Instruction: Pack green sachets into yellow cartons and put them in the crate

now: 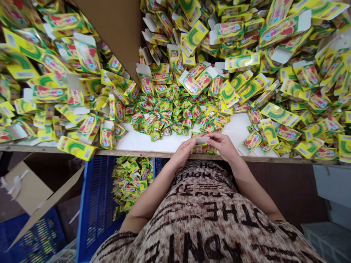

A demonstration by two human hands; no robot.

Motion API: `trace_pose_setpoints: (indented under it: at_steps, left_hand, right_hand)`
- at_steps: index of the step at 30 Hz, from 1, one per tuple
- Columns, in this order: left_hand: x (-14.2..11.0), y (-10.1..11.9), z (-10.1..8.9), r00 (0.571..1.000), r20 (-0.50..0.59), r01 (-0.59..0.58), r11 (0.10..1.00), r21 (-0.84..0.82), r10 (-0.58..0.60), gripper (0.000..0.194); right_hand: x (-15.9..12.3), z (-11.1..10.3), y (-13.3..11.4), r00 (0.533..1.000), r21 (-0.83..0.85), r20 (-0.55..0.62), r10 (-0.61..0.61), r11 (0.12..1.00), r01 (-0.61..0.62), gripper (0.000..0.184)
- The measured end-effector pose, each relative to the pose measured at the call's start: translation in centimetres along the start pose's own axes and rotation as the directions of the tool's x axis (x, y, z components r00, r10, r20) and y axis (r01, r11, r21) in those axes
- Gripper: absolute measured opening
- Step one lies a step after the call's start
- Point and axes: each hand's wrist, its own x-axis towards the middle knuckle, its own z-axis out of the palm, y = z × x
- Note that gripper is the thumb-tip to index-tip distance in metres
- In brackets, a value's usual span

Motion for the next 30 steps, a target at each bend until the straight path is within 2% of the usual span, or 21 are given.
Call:
trace_pose_setpoints:
  at_steps: [3,6,9,12,16,18,22,28,30]
  left_hand:
    - [0.5,0.3,0.0,0.998,-0.017,0.06,0.994,-0.095,-0.062,0.037]
    - [1.5,0.2,0.2,0.989,-0.142,0.011,0.99,-0.14,-0.031,0.03]
    - [2.0,-0.2,0.4,0.951,-0.295,-0.108,0.994,-0.036,0.092,0.021]
    - [2.0,-0.6,0.4,0.922,-0.339,-0.156,0.98,0.126,0.19,0.019]
    - [2.0,-0.9,0.2,0.922,-0.331,-0.143,0.971,0.19,0.2,0.025]
    - [2.2,-0.8,0.0,0.933,-0.29,-0.15,0.963,0.223,0.212,0.026]
    - [2.7,-0.7,-0.5,0.934,-0.177,-0.24,0.912,0.333,0.31,0.017]
    - [2.5,-0.4,-0.8,0.872,-0.094,-0.387,0.794,0.468,0.48,0.012]
    - [2.1,-0.4,-0.9,0.872,-0.054,-0.4,0.772,0.494,0.487,0.014]
  right_hand:
    - [0.4,0.7,0.0,0.997,-0.018,0.07,-0.014,1.0,0.016,0.024]
    - [0.8,1.0,-0.4,0.992,-0.121,-0.017,-0.123,0.985,0.12,0.026]
    - [1.0,0.9,-0.5,0.981,-0.118,-0.065,-0.181,0.978,0.173,0.027]
    - [1.1,1.0,-0.2,0.974,-0.09,-0.093,-0.205,0.976,0.196,0.02]
    - [1.2,1.4,0.4,0.979,-0.016,-0.17,-0.117,0.993,0.116,0.025]
    - [1.3,1.5,0.4,0.975,0.0,-0.195,-0.102,0.995,0.104,0.025]
    - [1.3,1.3,0.4,0.954,-0.099,-0.201,-0.222,0.974,0.206,0.021]
    - [1.0,0.7,1.2,0.91,-0.23,-0.142,-0.389,0.907,0.352,0.019]
    - [0.6,1.0,1.5,0.891,-0.299,-0.132,-0.435,0.874,0.383,0.016]
